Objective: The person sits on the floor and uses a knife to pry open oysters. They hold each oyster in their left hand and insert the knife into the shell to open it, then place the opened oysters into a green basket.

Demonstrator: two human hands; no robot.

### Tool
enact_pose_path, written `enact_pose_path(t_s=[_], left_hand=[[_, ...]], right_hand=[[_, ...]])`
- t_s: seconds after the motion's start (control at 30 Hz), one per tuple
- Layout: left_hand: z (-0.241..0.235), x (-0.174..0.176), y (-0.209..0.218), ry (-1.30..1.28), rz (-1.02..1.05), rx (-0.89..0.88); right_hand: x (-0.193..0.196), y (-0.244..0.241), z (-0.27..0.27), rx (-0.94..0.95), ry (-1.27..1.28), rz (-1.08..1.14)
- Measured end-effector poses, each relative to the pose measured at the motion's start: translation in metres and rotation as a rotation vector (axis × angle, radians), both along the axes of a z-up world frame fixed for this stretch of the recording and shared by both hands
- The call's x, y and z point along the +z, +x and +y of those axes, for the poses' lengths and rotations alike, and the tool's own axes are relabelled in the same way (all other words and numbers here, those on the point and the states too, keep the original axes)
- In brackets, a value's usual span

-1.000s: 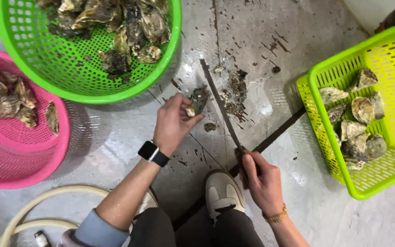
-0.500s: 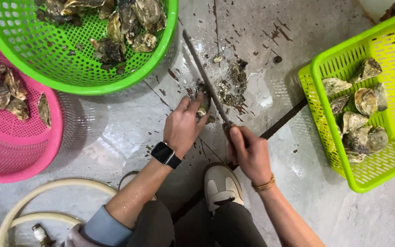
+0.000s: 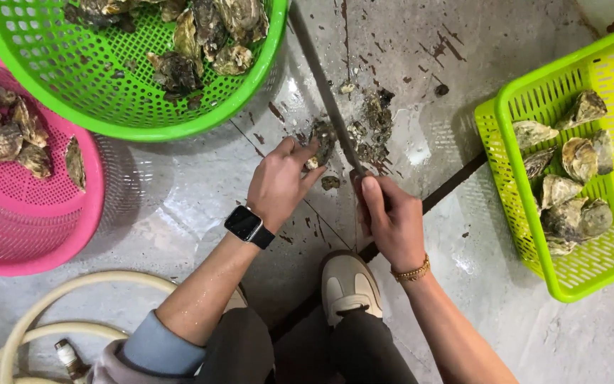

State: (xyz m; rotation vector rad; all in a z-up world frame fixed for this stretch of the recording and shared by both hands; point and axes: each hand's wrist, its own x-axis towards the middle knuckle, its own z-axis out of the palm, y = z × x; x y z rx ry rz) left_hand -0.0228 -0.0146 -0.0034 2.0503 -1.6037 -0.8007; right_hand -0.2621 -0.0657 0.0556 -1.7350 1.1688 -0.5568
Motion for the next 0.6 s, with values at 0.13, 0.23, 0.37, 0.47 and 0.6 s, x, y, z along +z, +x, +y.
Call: enact_pose_path(t_s=[0.13, 0.23, 0.37, 0.47, 0.6], left_hand=[[-0.005, 0.011, -0.006, 0.074, -0.036, 0.014], [-0.011, 0.021, -0.003, 0.038, -0.009, -0.029], [-0.009, 0.032, 0.0, 0.065, -0.001, -0.045], [-0.008, 0.018, 0.0, 0.035, -0.003, -0.042], [-0.004, 0.005, 0.005, -0.019, 0.074, -0.023]], right_hand=[[0.0, -0.006, 0.008, -0.027, 0.009, -0.002], [-0.01, -0.002, 0.007, -0.023, 0.026, 0.021], [-0.003, 0.001, 0.001, -0.023, 0.052, 0.012], [-0.001, -0.001, 0.002, -0.041, 0.05, 0.002], [-0.019, 0.004, 0.006, -0.035, 0.073, 0.088]])
